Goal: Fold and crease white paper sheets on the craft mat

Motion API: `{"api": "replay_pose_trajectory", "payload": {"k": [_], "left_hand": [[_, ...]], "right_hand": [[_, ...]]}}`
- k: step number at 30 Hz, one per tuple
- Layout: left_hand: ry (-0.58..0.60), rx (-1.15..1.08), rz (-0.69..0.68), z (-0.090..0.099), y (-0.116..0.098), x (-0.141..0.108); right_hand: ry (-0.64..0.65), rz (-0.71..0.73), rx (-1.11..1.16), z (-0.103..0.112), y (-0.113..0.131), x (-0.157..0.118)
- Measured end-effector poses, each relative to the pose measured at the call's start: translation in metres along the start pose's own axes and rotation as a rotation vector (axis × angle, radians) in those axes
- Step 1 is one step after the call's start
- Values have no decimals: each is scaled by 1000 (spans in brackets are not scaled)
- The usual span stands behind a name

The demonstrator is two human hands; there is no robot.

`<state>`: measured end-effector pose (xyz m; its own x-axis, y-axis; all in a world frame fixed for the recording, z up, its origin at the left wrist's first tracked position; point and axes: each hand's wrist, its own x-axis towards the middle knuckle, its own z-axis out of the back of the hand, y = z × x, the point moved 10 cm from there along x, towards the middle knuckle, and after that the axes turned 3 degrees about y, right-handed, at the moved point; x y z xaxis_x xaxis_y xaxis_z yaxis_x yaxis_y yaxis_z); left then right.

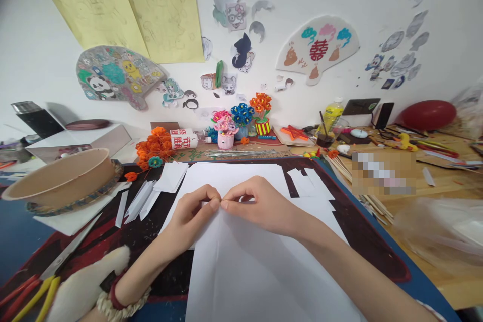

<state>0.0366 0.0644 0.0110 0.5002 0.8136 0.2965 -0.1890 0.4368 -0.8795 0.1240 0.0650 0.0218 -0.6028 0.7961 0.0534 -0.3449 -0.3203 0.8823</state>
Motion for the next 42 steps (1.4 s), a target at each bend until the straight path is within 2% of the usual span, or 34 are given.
{"api": "replay_pose_trajectory", "payload": {"k": [8,17,25,33,42], "left_hand": [[52,-91,82,-2,3,-1],[76,-10,52,0,-1,2],[111,24,29,-5,-3,-1],[-9,78,-37,3,-9,-3],[-51,85,-47,7,-7,-5]], "right_hand": [[60,-18,-14,-1,3,0],[66,-9,-62,1,6,2],[56,-13,-79,-1,-3,5],[12,16,24,-1,0,10],[-3,12,35,1,2,11]]}}
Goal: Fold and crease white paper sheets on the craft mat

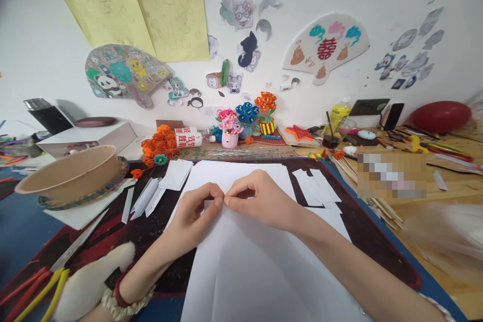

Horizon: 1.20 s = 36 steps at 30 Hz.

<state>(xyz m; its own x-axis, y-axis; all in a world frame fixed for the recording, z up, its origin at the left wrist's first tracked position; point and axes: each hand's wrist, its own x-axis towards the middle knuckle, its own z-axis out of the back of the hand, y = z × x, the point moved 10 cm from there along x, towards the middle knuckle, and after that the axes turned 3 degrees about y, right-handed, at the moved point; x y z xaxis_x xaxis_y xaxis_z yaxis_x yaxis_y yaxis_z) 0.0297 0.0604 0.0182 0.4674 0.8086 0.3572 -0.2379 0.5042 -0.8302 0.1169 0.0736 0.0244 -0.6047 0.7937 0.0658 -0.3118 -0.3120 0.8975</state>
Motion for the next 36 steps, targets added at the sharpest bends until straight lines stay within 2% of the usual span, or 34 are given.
{"api": "replay_pose_trajectory", "payload": {"k": [6,12,15,17,20,23,26,28,36], "left_hand": [[-35,-44,23,5,3,4],[-75,36,207,13,39,11],[-112,251,321,21,62,12],[-116,414,399,25,75,11],[-113,534,476,31,86,7],[-109,655,550,36,92,3],[-100,769,616,37,95,2],[-93,835,649,37,96,2],[-59,943,685,34,97,0]], "right_hand": [[-23,-30,28,2,-5,0],[-123,-7,-279,19,-13,12],[-131,-38,-441,24,-30,29],[-73,-38,-560,16,-42,43],[-100,-57,-660,7,-57,58],[-239,-112,-703,1,-70,64],[-408,-185,-743,-3,-81,60],[-475,-210,-774,-6,-87,58],[-510,-181,-858,-10,-87,57]]}}
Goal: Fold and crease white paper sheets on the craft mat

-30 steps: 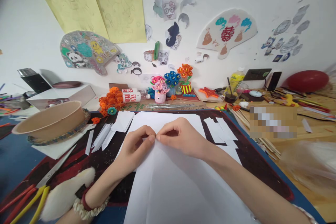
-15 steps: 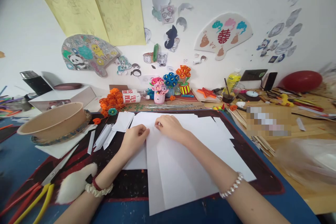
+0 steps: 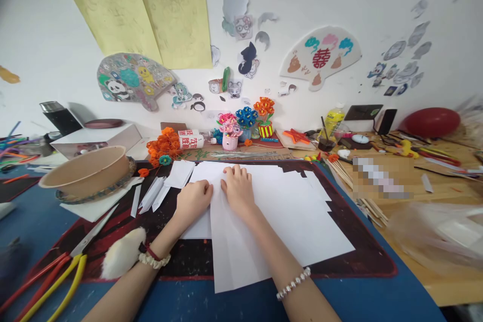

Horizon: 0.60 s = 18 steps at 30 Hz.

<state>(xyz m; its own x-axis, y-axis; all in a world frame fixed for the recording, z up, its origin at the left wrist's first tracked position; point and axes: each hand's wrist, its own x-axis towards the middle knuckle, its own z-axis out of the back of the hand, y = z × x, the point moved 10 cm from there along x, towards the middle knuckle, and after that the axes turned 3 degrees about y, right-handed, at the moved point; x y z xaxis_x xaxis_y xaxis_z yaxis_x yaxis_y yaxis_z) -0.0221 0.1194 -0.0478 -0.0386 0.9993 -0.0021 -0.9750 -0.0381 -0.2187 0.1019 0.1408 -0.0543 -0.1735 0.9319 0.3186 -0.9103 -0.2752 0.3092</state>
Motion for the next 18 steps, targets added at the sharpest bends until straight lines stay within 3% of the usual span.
{"api": "replay_pose_trajectory", "payload": {"k": [10,18], "left_hand": [[9,-24,8,2,5,-4],[2,-33,5,1,6,-7]], "right_hand": [[-49,4,3,13,6,-3],[77,24,-48,-3,13,-1]]}}
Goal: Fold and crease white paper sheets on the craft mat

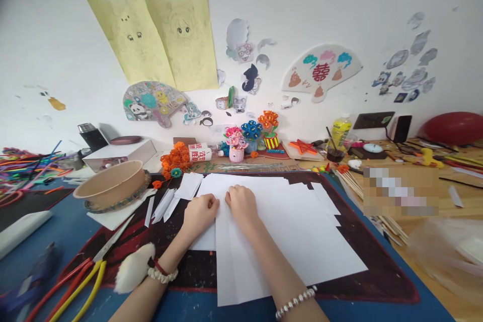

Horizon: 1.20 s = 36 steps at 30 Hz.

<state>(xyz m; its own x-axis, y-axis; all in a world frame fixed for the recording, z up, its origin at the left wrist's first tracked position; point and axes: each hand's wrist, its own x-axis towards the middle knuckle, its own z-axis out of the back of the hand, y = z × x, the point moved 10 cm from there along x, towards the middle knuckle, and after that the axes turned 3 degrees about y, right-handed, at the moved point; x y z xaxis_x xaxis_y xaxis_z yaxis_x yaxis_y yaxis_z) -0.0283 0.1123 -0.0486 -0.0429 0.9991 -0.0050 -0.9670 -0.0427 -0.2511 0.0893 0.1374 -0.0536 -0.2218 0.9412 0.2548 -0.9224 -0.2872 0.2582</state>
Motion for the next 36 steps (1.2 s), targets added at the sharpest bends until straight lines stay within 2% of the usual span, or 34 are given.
{"api": "replay_pose_trajectory", "payload": {"k": [16,29,36], "left_hand": [[11,1,30,1,0,2],[23,-37,42,1,2,1],[52,-64,5,0,-1,-1]], "right_hand": [[86,5,-8,-6,-3,2],[55,9,-7,-4,-2,0],[37,1,-6,-1,-3,0]]}}
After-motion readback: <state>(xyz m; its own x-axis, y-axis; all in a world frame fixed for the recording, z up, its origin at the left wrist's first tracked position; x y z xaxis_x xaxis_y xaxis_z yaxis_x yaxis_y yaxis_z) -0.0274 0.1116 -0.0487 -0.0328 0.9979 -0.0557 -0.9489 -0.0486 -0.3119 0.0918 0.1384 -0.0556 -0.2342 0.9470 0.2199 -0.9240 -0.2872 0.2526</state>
